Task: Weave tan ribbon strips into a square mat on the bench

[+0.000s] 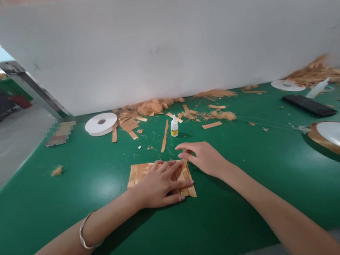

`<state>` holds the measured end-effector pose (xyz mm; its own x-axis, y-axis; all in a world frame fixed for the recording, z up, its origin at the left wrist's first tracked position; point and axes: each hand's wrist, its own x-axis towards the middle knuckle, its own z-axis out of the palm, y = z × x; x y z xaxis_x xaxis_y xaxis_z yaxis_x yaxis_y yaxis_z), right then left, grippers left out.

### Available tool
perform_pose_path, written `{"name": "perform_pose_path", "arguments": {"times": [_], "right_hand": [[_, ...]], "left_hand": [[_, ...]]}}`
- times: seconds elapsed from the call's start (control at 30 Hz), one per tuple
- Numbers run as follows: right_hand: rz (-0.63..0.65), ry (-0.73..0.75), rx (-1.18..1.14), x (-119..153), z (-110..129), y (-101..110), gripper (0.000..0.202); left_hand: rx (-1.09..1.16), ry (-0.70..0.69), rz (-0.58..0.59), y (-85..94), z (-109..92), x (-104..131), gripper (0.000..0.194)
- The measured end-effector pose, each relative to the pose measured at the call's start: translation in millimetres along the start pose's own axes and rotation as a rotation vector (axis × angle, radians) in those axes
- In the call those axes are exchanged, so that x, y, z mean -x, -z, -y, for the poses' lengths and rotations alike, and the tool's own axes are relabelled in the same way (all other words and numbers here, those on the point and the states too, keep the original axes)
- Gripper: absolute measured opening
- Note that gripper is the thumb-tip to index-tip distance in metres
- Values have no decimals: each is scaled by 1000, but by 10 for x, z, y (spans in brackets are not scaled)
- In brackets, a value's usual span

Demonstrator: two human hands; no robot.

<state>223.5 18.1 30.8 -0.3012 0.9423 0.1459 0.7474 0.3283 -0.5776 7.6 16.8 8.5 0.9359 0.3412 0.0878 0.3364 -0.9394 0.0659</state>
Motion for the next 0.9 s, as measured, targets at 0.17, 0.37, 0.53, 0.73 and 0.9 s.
{"name": "perform_pose_path", "arguments": {"times": [0.17, 0.37, 0.53, 0.73, 0.9], "right_hand": [[78, 34, -143, 17, 68, -58, 31], [56, 84, -184, 30, 89, -95, 26], [-42, 211, -88, 44, 77, -183, 21], [-20, 172, -126, 39, 55, -283, 20], [36, 208, -150, 48, 76, -355, 20]], "left_hand": [[3, 2, -29, -12, 0, 9, 48], [-14, -7, -46, -15, 3, 9, 48], [-12, -15, -39, -20, 6, 9, 49], [10, -18, -39, -20, 9, 4, 48], [27, -24, -27, -19, 15, -8, 46]]}}
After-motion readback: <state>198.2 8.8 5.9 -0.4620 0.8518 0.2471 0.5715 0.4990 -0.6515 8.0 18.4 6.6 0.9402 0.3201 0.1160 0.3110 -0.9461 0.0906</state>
